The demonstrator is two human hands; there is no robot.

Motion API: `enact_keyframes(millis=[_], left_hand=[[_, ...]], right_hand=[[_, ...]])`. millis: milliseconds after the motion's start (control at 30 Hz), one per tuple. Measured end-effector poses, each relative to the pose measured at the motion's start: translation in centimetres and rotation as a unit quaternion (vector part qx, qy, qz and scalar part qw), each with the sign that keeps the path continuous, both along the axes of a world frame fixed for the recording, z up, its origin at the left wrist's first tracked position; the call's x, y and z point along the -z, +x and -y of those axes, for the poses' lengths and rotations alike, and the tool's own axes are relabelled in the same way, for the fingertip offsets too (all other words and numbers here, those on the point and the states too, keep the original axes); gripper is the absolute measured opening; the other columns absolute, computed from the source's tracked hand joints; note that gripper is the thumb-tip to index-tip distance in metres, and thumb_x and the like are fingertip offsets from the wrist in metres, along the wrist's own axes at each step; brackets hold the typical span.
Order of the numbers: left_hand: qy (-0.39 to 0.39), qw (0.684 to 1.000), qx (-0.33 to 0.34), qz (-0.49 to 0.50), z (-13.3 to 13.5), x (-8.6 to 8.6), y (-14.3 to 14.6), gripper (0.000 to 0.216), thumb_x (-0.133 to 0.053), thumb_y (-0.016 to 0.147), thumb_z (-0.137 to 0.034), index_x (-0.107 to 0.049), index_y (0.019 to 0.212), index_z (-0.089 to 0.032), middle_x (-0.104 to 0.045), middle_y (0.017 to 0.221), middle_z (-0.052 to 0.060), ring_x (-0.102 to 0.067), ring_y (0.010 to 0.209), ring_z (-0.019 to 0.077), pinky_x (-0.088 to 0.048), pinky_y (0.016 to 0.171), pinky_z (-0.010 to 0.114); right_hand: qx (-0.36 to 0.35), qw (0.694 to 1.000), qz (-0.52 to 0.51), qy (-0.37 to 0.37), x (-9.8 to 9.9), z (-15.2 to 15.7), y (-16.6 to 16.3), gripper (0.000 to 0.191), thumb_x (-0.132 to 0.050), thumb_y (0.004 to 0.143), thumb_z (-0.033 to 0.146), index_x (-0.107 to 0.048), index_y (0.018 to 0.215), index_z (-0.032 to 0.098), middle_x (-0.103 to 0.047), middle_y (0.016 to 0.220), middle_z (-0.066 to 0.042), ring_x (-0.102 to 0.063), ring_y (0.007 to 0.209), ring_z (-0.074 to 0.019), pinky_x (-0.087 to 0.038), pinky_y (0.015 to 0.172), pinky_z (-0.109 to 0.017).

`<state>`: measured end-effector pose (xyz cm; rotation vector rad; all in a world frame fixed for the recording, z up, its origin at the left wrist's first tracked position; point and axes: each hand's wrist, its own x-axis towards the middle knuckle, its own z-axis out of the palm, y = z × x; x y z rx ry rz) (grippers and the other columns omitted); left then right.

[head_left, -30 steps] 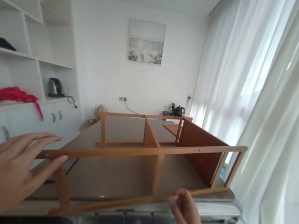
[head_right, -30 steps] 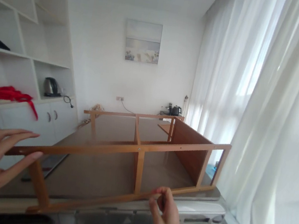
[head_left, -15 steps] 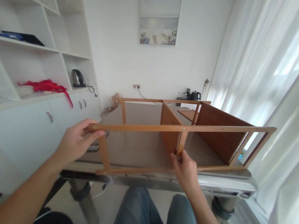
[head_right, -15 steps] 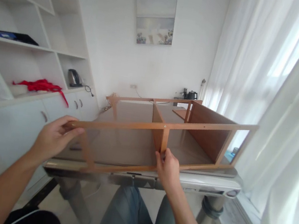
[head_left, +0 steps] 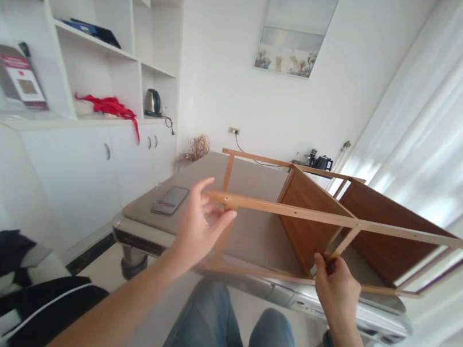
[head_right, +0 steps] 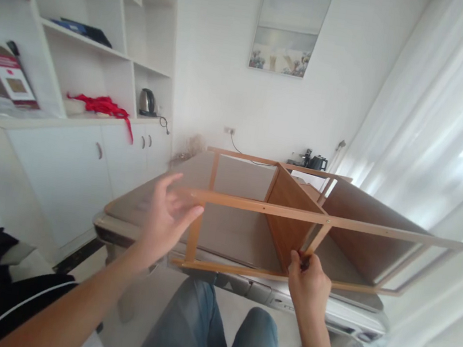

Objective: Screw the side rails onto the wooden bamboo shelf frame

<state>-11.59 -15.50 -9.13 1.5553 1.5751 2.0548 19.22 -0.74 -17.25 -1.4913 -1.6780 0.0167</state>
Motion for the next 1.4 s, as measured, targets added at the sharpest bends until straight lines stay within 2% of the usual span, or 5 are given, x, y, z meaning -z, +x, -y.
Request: enact_keyframes(millis=[300,700,800,1100,1400], left_hand=[[-0.095,0.986,0.124,-0.061,2.1,7.7,1.4,0.044,-0.072,0.089,-0.039,-0.056,0.128,-0.027,-0.07,0.119,0.009,-0.067,0.114,0.0262,-0.051,0.103,0.044],[-0.124,0.99,0.024,0.057,-7.3,5.2,-6.5,0.051,-0.069,0.084,-0.053,-0.063,0.12,-0.017,-0.07,0.124,0.013,-0.066,0.119,0.0267,-0.048,0.11,0.042],[-0.141,0.987,0.003,0.082,-11.5,3.4,-8.7,0.058,-0.07,0.082,-0.05,-0.058,0.126,-0.014,-0.065,0.134,0.019,-0.062,0.126,0.0305,-0.045,0.113,0.046],[-0.188,0.971,0.1,0.107,-19.6,3.0,-7.9,0.053,-0.077,0.078,-0.055,-0.066,0.113,-0.016,-0.072,0.124,0.018,-0.066,0.122,0.0318,-0.052,0.096,0.039],[-0.12,0.967,0.166,0.153,-21.8,5.6,-7.8,0.078,-0.073,0.055,-0.086,-0.065,0.088,-0.015,-0.067,0.073,0.003,-0.065,0.068,0.0171,-0.05,0.069,0.029]], right_hand=[[0.031,0.999,-0.027,-0.011,-0.5,-0.5,5.1,0.042,-0.052,0.08,0.062,-0.063,0.09,0.024,-0.073,0.078,-0.011,-0.067,0.069,-0.0316,-0.046,0.066,-0.041],[0.04,0.997,-0.041,0.046,-1.0,1.4,6.7,0.055,-0.057,0.086,0.063,-0.063,0.115,0.017,-0.072,0.094,-0.012,-0.064,0.072,-0.0256,-0.05,0.07,-0.038],[0.06,0.99,-0.067,0.111,-1.0,5.5,4.6,0.057,-0.06,0.089,0.061,-0.058,0.123,0.016,-0.071,0.102,-0.012,-0.061,0.072,-0.0234,-0.051,0.07,-0.038],[-0.249,0.962,-0.092,0.059,1.2,14.0,-9.8,0.079,-0.083,0.074,0.042,-0.049,0.143,0.023,-0.069,0.129,-0.012,-0.071,0.111,-0.0315,-0.061,0.088,-0.039],[-0.193,0.969,-0.049,0.143,3.3,12.7,-12.7,0.008,-0.044,0.095,0.023,-0.051,0.093,0.023,-0.064,0.062,0.002,-0.064,0.048,-0.0177,-0.046,0.047,-0.025]])
